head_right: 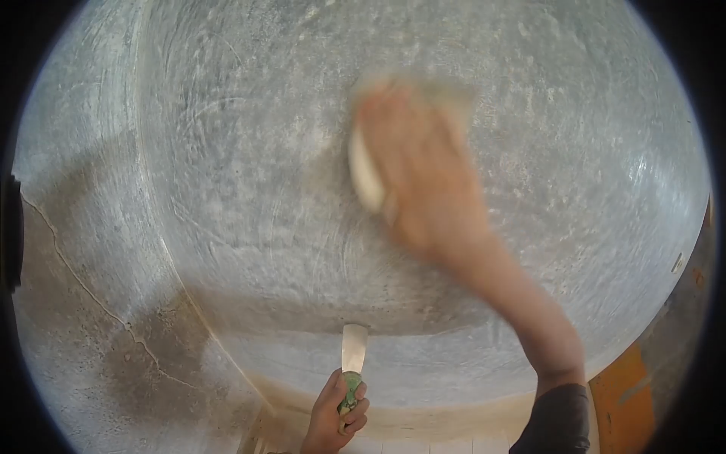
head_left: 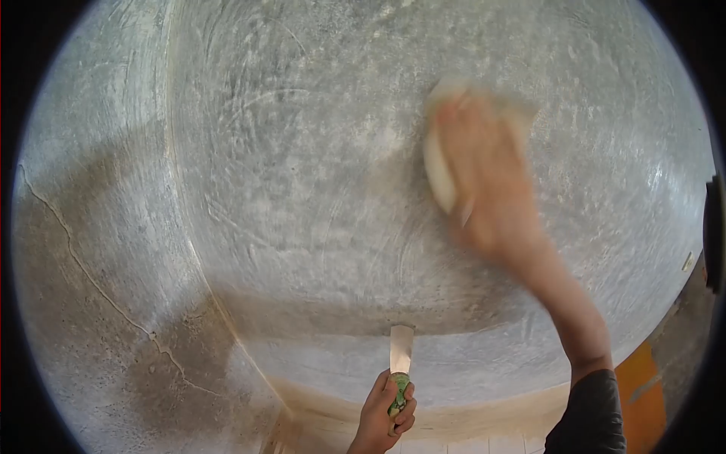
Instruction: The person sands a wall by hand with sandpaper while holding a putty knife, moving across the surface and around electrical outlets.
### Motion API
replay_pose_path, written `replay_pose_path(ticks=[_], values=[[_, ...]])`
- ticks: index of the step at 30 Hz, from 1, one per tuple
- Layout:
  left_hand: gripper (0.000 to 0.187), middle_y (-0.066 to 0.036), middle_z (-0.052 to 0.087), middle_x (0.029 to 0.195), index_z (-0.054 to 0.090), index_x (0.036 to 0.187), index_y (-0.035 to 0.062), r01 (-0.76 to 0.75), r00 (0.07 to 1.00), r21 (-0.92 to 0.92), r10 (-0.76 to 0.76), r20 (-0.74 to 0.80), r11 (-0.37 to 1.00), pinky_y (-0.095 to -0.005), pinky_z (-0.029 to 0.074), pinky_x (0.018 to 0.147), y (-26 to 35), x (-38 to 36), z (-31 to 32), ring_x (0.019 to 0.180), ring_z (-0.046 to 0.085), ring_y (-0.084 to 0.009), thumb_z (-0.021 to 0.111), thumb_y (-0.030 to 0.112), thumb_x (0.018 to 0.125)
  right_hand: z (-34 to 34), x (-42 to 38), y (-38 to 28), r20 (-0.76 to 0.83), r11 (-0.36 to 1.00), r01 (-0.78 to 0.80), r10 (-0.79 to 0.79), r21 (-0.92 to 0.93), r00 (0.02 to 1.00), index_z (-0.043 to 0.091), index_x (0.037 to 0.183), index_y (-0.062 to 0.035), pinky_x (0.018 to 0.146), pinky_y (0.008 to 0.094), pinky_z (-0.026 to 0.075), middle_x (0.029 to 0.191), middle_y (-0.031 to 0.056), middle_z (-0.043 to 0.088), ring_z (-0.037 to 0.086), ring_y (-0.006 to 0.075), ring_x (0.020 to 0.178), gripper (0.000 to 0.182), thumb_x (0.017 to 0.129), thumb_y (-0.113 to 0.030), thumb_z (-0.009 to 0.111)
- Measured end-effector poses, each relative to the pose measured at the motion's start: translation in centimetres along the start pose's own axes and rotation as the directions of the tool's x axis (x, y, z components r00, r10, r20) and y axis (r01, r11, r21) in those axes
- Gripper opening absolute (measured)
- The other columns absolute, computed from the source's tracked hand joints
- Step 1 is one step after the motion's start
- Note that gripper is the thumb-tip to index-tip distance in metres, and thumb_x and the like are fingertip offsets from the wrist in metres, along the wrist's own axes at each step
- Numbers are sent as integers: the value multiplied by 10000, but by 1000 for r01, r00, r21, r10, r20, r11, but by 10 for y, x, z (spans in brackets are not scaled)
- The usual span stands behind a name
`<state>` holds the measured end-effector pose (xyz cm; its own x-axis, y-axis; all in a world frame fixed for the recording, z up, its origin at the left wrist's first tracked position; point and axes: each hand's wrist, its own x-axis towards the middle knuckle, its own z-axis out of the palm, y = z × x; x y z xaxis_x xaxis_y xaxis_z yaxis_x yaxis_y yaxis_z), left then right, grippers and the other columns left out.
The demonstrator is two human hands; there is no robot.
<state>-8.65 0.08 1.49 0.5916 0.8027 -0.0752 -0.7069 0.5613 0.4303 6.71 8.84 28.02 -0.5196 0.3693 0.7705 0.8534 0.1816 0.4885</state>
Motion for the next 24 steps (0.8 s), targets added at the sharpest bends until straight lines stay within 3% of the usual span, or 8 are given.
replay_pose_path(ticks=[4, 6, 10, 13, 15, 18, 21, 24], values=[[231, -29, 493, 847, 423, 1182, 123, -45, 978, 33, 51, -201, 998, -185, 275, 327, 3, -2, 7, 445, 358, -54, 434, 258, 995, 18, -48, -48, 281, 811, 583, -571, 47, 771, 333, 1403, -17, 1162, 442, 174, 1468, 180, 303, 245, 284, 1394, 707, 783, -133, 652], [297, -66, 465, 901, 393, 1214, 130, -41, 999, 24, 41, 14, 999, -222, 275, 392, 5, 2, -10, 516, 344, -103, 447, 310, 983, -8, -17, -24, 514, 948, 318, -283, 20, 810, 309, 1422, -18, 1156, 453, 182, 1480, 174, 303, 258, 286, 1392, 673, 857, -263, 582], [303, -63, 457, 889, 391, 1224, 142, -31, 999, 64, 32, -18, 997, -223, 268, 393, 6, 2, -7, 518, 334, -103, 450, 314, 981, -30, 7, 66, -222, 905, -191, 111, -381, 969, 171, 1469, -2, 1165, 455, 85, 1526, 190, 194, 147, 323, 1425, 558, 1004, -291, 277], [236, -41, 506, 864, 427, 1180, 126, -63, 991, 62, 70, -116, 996, -189, 290, 329, 3, 3, -1, 447, 375, -63, 440, 269, 993, -4, -27, 29, -116, 947, -165, 138, -277, 984, 176, 1467, 5, 1163, 458, 86, 1529, 201, 177, 112, 329, 1431, 555, 999, -271, 287], [217, -37, 505, 862, 433, 1164, 134, -88, 995, 78, 91, -42, 993, -189, 283, 334, 1, 5, -6, 447, 369, -64, 434, 270, 994, 14, -83, -25, 318, 993, -101, 113, -56, 941, 345, 1414, -46, 1137, 498, 138, 1392, 162, 429, 306, 310, 1360, 822, 692, -183, 713], [338, -103, 509, 927, 382, 1225, 105, -64, 995, 126, 73, -71, 990, -244, 323, 388, 3, 6, -14, 505, 405, -121, 421, 344, 989, 53, -182, -48, 179, 968, 252, -244, -21, 953, 376, 1399, -61, 1089, 476, 227, 1405, 152, 410, 376, 306, 1300, 790, 702, -242, 700], [198, -32, 507, 866, 441, 1146, 144, -54, 996, 109, 62, -68, 993, -191, 275, 341, 3, 7, -10, 444, 355, -64, 430, 271, 995, 16, -161, -1, 403, 984, -89, 145, -156, 904, 339, 1428, -55, 1111, 496, 184, 1456, 186, 350, 309, 351, 1351, 716, 790, -230, 615], [195, -30, 506, 859, 454, 1136, 149, -22, 998, 67, 26, -58, 998, -196, 263, 343, 5, 4, -9, 439, 338, -64, 427, 283, 997, -3, -142, 45, -109, 914, -382, 369, -136, 923, 276, 1460, -48, 1131, 517, 117, 1509, 213, 246, 199, 383, 1403, 697, 836, -195, 549]])
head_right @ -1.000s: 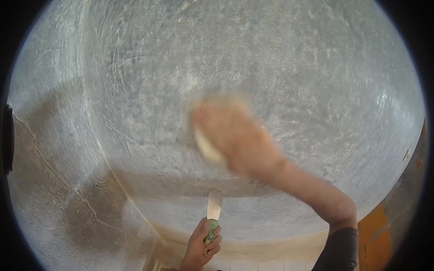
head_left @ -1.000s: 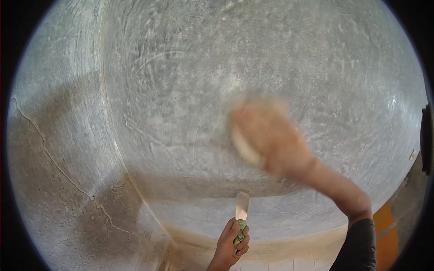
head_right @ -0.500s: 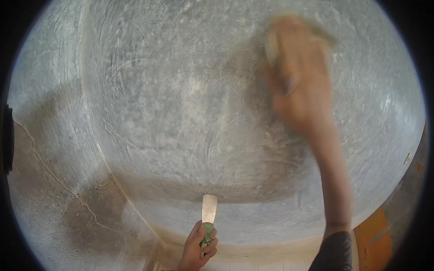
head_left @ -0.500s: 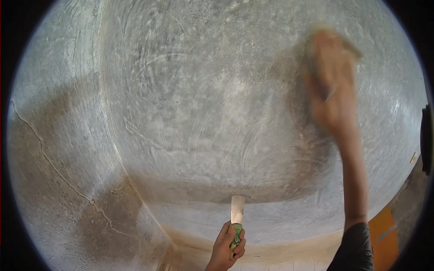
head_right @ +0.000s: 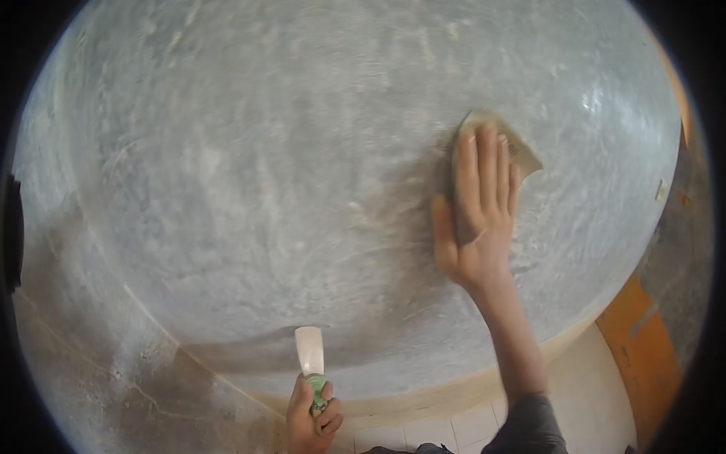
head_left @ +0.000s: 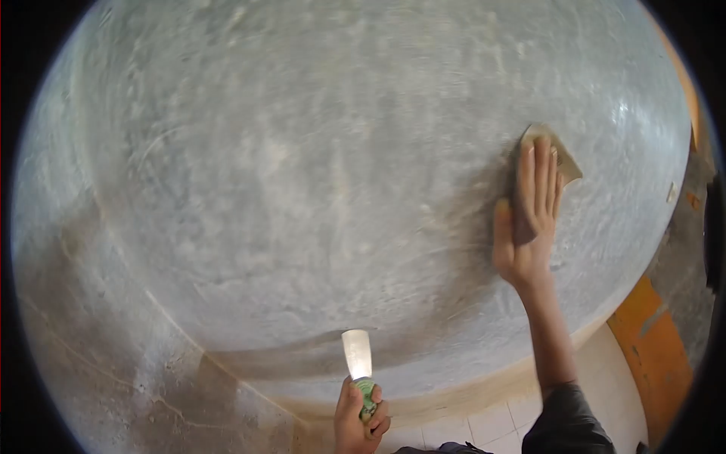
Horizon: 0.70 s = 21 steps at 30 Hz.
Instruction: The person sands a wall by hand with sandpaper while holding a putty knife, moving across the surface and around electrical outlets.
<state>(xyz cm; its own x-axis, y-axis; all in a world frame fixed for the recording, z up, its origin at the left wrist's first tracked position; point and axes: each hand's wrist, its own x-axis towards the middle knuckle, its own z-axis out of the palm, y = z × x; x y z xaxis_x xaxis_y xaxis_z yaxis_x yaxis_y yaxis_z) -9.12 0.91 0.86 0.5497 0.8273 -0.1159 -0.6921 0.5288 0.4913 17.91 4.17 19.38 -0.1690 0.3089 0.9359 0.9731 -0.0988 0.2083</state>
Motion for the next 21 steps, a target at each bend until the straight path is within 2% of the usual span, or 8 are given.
replay_pose_path(ticks=[2, 4, 5, 7, 9, 12, 16, 21], values=[[193, -23, 501, 824, 474, 1110, 142, 35, 998, -18, -36, -59, 999, -198, 262, 343, -3, 0, 4, 438, 331, -64, 443, 291, 992, 3, 0, 10, -154, 978, -201, 192, -45, 969, 232, 1466, -11, 1136, 533, 71, 1524, 236, 176, 118, 390, 1423, 715, 841, -189, 530], [188, -18, 491, 782, 494, 1079, 131, -12, 999, -62, 9, -37, 998, -201, 262, 343, -6, -1, 5, 439, 329, -67, 461, 291, 987, 22, -45, -14, -166, 987, -163, 160, -3, 973, 283, 1425, 51, 1124, 572, 88, 1483, 305, 213, 181, 450, 1388, 681, 837, -214, 503], [184, -12, 486, 761, 505, 1057, 122, -50, 998, -22, 49, -38, 998, -201, 269, 346, -7, 0, 8, 444, 333, -70, 472, 287, 982, 39, -83, -32, 28, 959, -243, 250, -148, 968, 361, 1374, 72, 1080, 635, 132, 1414, 352, 296, 275, 510, 1320, 673, 828, -295, 502], [183, -12, 485, 763, 507, 1055, 122, -55, 998, -4, 54, -40, 999, -201, 269, 346, -8, -2, 10, 447, 338, -72, 471, 287, 983, 54, -182, -73, 271, 955, -292, 270, 45, 924, 391, 1324, 113, 1019, 679, 163, 1358, 391, 334, 316, 554, 1263, 730, 814, -389, 538], [183, -13, 485, 764, 509, 1053, 123, -62, 997, -7, 62, -44, 998, -201, 268, 346, -12, -1, 10, 449, 342, -74, 469, 287, 983, 77, -255, -83, 172, 952, -293, 274, 93, 946, 301, 1369, 124, 1050, 671, 60, 1404, 424, 217, 181, 582, 1317, 752, 844, -357, 543], [179, -17, 503, 783, 508, 1058, 125, -63, 997, 45, 65, -42, 997, -197, 265, 345, -10, -3, 11, 454, 348, -76, 467, 283, 984, 49, -191, -40, 101, 907, -400, 389, 128, 916, 268, 1394, 117, 1067, 650, 48, 1432, 408, 178, 129, 565, 1346, 744, 851, -315, 540], [219, -32, 551, 845, 506, 1087, 127, -97, 966, 250, 151, -209, 963, -204, 292, 343, -17, -5, 22, 460, 382, -80, 477, 314, 977, 5, -84, 30, -59, 911, -400, 407, 103, 911, 234, 1429, 90, 1114, 557, 48, 1486, 326, 174, 109, 471, 1398, 715, 877, -283, 492], [333, -49, 568, 877, 488, 1147, 100, -112, 983, 398, 160, -90, 911, -214, 359, 359, -57, 12, 35, 469, 459, -110, 493, 376, 961, 27, -144, 12, -29, 900, -419, 425, 120, 905, 257, 1414, 101, 1109, 567, 12, 1459, 357, 203, 121, 494, 1385, 708, 877, -294, 495]])
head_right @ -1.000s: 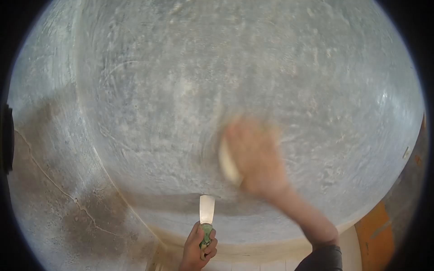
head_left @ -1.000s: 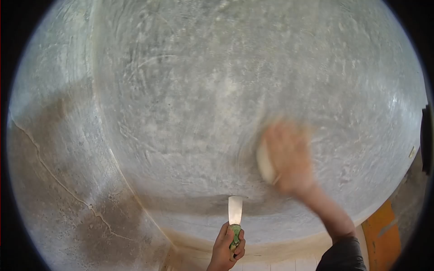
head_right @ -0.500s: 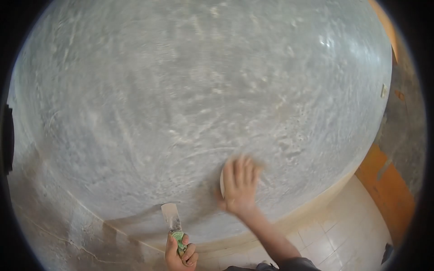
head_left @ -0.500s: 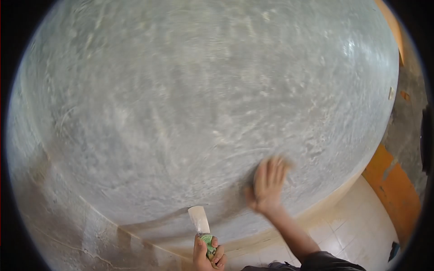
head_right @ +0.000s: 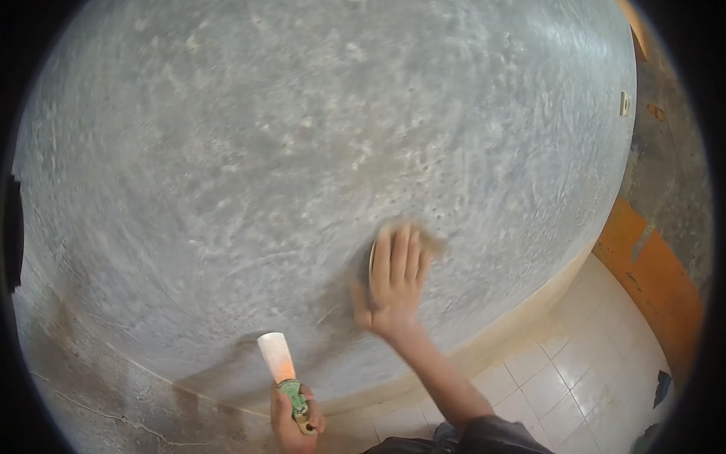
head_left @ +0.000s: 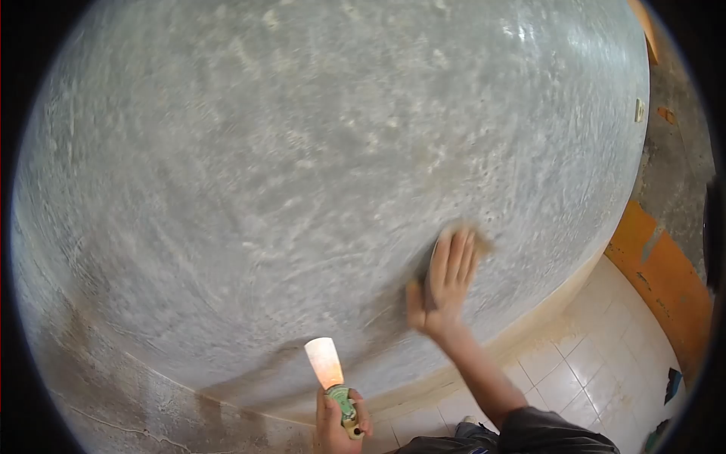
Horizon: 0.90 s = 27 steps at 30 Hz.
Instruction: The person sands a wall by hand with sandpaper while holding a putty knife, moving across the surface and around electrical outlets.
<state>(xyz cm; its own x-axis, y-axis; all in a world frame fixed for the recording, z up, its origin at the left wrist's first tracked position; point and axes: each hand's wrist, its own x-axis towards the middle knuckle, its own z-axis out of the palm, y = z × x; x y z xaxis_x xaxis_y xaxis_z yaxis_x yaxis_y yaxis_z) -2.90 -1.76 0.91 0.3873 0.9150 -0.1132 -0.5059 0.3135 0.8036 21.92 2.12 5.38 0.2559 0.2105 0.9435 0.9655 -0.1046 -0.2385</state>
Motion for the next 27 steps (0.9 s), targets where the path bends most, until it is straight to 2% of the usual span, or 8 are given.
replay_pose_path(ticks=[3, 5, 8, 12, 14, 19, 22, 27], values=[[380, -57, 563, 874, 471, 1178, 81, -31, 986, 13, 29, 165, 999, -234, 377, 365, -18, 8, 29, 468, 459, -121, 480, 395, 964, 13, -78, 29, 65, 999, -18, 15, 32, 998, 240, 1408, 118, 1088, 606, 24, 1446, 386, 185, 124, 535, 1364, 748, 870, -320, 517], [458, -45, 551, 812, 481, 1183, 49, -33, 992, 87, 22, 124, 996, -242, 382, 402, -26, 7, 53, 485, 454, -109, 485, 445, 951, 4, -82, 51, 141, 997, -74, 71, 15, 987, 220, 1417, 114, 1086, 609, 33, 1450, 388, 168, 123, 535, 1365, 759, 874, -326, 514], [508, -214, 581, 1013, 333, 1281, -20, -124, 953, 176, 68, 296, 976, -323, 445, 405, -50, 20, 68, 486, 549, -211, 343, 406, 1003, -43, 37, 77, 0, 999, -20, 20, -27, 1000, 209, 1435, 92, 1095, 583, 64, 1471, 358, 161, 128, 495, 1383, 745, 872, -295, 507], [552, -202, 587, 972, 333, 1299, -33, -138, 949, 267, 51, 311, 954, -321, 435, 396, -79, 33, 92, 484, 542, -214, 351, 428, 997, -70, 110, 100, -22, 997, 35, -36, -71, 999, 281, 1436, 32, 1081, 575, 144, 1482, 288, 232, 213, 451, 1373, 733, 842, -313, 538], [488, -193, 606, 874, 392, 1281, 39, -175, 939, 169, 113, 325, 970, -318, 443, 440, -94, 38, 107, 560, 576, -214, 380, 431, 990, -66, 85, 110, 30, 996, 60, -58, -73, 998, 326, 1415, 31, 1072, 586, 154, 1467, 288, 267, 242, 455, 1358, 730, 832, -349, 548], [510, -122, 556, 770, 412, 1269, 38, -147, 933, -10, 142, 331, 989, -299, 410, 427, -134, 50, 140, 521, 516, -181, 390, 458, 981, -19, -111, 158, 129, 998, -39, 45, -51, 991, 343, 1352, 122, 1058, 642, 105, 1419, 387, 244, 197, 540, 1337, 741, 850, -388, 536], [533, -85, 515, 724, 419, 1265, 32, -50, 932, 3, 46, 360, 999, -289, 381, 415, -146, 56, 148, 498, 476, -160, 405, 477, 971, -42, -74, 181, 157, 996, -84, 85, -14, 984, 289, 1357, 156, 1064, 645, 71, 1412, 417, 210, 154, 569, 1335, 762, 863, -375, 520], [566, -52, 498, 696, 443, 1258, 30, -43, 897, 133, -20, 441, 990, -271, 350, 374, -148, 63, 159, 475, 450, -143, 423, 505, 952, -101, 79, 208, -6, 988, -96, 96, -120, 995, 174, 1433, 112, 1109, 578, 61, 1493, 331, 128, 78, 483, 1397, 775, 857, -278, 516]])
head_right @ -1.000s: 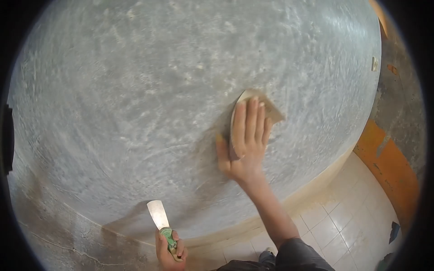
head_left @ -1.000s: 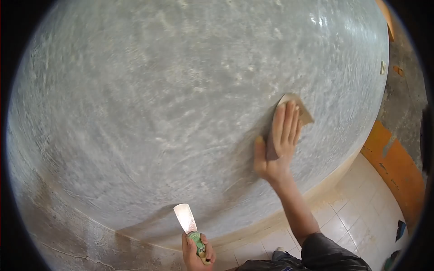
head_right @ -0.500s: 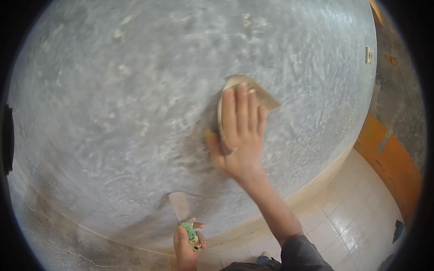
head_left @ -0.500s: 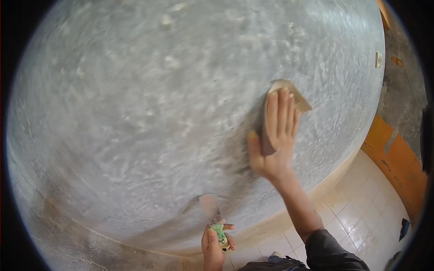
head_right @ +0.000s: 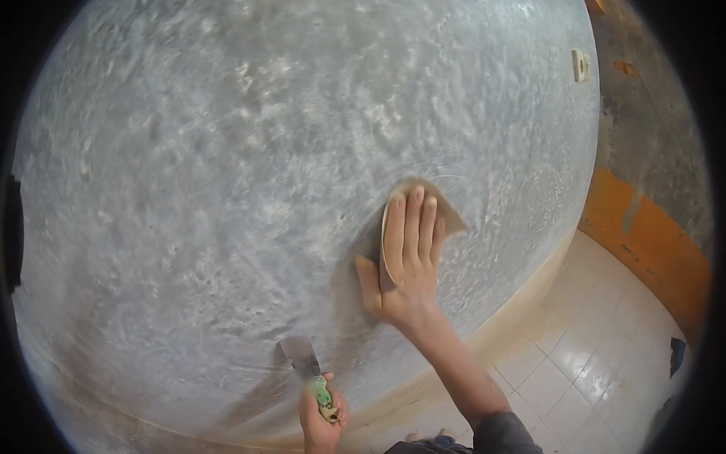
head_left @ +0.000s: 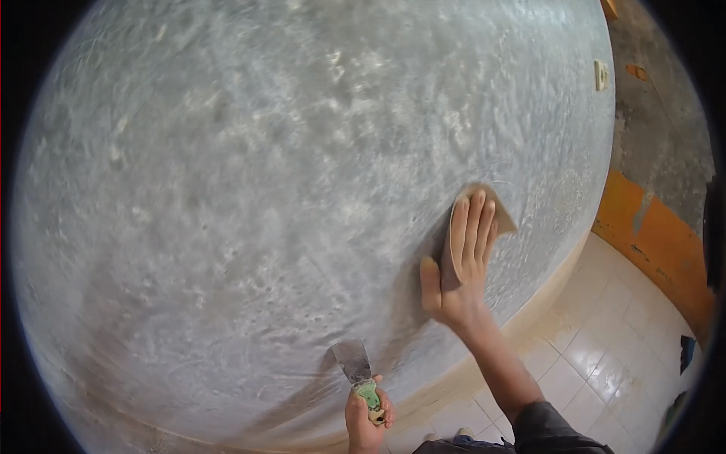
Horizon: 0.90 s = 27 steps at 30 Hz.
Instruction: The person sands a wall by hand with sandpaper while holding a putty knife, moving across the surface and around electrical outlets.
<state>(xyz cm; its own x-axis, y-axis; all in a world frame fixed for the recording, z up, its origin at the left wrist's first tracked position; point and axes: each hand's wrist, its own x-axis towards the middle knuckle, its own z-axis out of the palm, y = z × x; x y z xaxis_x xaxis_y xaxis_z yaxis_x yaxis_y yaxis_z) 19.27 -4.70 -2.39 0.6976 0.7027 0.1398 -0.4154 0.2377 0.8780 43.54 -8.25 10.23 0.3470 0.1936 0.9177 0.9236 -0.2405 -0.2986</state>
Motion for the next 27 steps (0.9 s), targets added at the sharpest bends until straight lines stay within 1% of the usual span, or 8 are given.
replay_pose_path(ticks=[3, 8, 10, 13, 17, 20, 23, 27], values=[[548, -53, 494, 698, 451, 1199, 3, 5, 1000, 34, -6, 5, 999, -261, 337, 394, 0, 4, 4, 498, 451, -136, 437, 491, 951, 8, -11, 5, -22, 1000, 11, -10, 28, 1000, 148, 1434, 115, 1102, 596, 54, 1483, 355, 111, 78, 510, 1386, 798, 842, -258, 531], [546, -3, 504, 698, 560, 1095, 1, 191, 981, -47, -189, 31, 981, -227, 376, 498, -15, 19, -4, 548, 448, -88, 504, 515, 918, 62, -203, -2, 145, 954, -221, 194, 201, 970, 64, 1422, 140, 1082, 642, 49, 1449, 411, 70, 50, 577, 1351, 852, 845, -266, 541], [518, -3, 499, 698, 570, 1046, 11, 196, 976, 15, -197, 90, 980, -228, 390, 522, -11, 23, 1, 580, 466, -89, 497, 509, 924, 58, -204, -1, 207, 947, -263, 225, 183, 952, 55, 1423, 140, 1082, 641, 47, 1446, 416, 65, 30, 580, 1350, 863, 845, -268, 549], [492, 13, 474, 655, 558, 974, 58, 205, 971, 133, -219, 98, 970, -220, 351, 453, -16, 22, -2, 510, 428, -83, 485, 542, 920, 41, -134, 34, 6, 972, -183, 184, 146, 983, 72, 1424, 136, 1097, 606, 47, 1472, 375, 71, 31, 526, 1380, 780, 873, -197, 511], [469, 44, 398, 585, 504, 861, 135, 425, 902, 161, -431, 6, 891, -202, 228, 357, -22, 28, 2, 403, 303, -59, 466, 601, 902, 10, -51, 53, -86, 944, -268, 288, 192, 954, 95, 1443, 99, 1110, 571, 48, 1500, 325, 86, 59, 478, 1401, 709, 884, -123, 470], [456, 58, 354, 559, 482, 827, 155, 437, 899, 137, -438, -23, 889, -196, 190, 345, -33, 28, 7, 383, 262, -49, 458, 604, 905, 29, -105, 50, -58, 964, -208, 220, 168, 974, 97, 1455, 76, 1110, 572, 45, 1502, 324, 81, 56, 484, 1399, 734, 870, -138, 486], [406, 66, 340, 553, 473, 810, 159, 416, 909, 114, -416, -26, 902, -198, 192, 355, -46, 32, 10, 387, 266, -45, 477, 549, 924, 63, -226, 23, 35, 896, -368, 371, 247, 928, 94, 1448, 93, 1108, 577, 40, 1498, 328, 95, 63, 490, 1396, 769, 849, -155, 508], [296, 75, 359, 564, 464, 790, 159, 471, 876, -76, -476, -74, 879, -210, 202, 361, -66, 41, 16, 396, 291, -37, 555, 398, 938, 48, -185, 65, -25, 930, -308, 319, 199, 947, 112, 1440, 109, 1115, 558, 47, 1497, 323, 113, 73, 481, 1399, 737, 858, -137, 492]])
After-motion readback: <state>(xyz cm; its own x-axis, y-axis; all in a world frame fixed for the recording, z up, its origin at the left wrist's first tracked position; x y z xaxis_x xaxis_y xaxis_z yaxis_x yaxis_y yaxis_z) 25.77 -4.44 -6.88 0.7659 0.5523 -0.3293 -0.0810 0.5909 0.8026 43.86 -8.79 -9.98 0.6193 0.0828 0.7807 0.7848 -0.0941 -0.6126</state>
